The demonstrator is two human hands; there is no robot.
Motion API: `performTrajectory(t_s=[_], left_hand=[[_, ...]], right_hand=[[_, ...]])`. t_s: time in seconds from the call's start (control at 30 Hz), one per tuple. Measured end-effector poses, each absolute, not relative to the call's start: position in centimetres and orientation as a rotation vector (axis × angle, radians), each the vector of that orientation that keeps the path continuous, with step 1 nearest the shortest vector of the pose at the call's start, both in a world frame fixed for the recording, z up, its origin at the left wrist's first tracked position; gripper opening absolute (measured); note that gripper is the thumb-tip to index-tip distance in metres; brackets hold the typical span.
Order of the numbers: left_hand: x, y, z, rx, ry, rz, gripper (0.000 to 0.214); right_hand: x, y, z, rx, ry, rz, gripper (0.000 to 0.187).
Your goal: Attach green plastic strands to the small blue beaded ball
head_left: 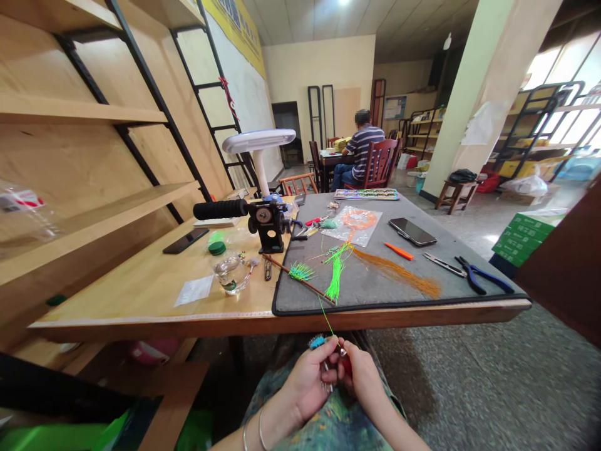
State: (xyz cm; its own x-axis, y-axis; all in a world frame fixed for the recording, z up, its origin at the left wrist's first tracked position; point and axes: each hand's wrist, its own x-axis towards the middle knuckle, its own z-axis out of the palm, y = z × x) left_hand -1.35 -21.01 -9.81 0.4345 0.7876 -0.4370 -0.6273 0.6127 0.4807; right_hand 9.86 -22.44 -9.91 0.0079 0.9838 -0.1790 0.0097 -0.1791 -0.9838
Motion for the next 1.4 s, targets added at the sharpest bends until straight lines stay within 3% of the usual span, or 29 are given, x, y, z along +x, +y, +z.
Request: performTrajectory(t_s=[0.3,0.73,0.93,1.4], left_hand=[[-1.4,-21.0,-10.2,0.274,0.666,0.899,0.016],[-1.9,-20.7,-9.4,0.117,0.629,0.785,0.018],[-2.0,-20.7,-9.3,0.060,0.594,0.766,0.026],[-1.8,-21.0,-9.7,0.281,0.684,0.879,0.017]], right_hand=[[9.9,-22.5,-9.9,-1.342,-1.133,1.336,0.044],[10.2,-22.6,-12.8,-1.362,-0.967,1.443,0.066],[10.3,-22.7,-13.2,-1.319,-0.947,1.452,0.066],[10.6,-22.9,-13.8,-1.150,-0.844,1.517,0.061]])
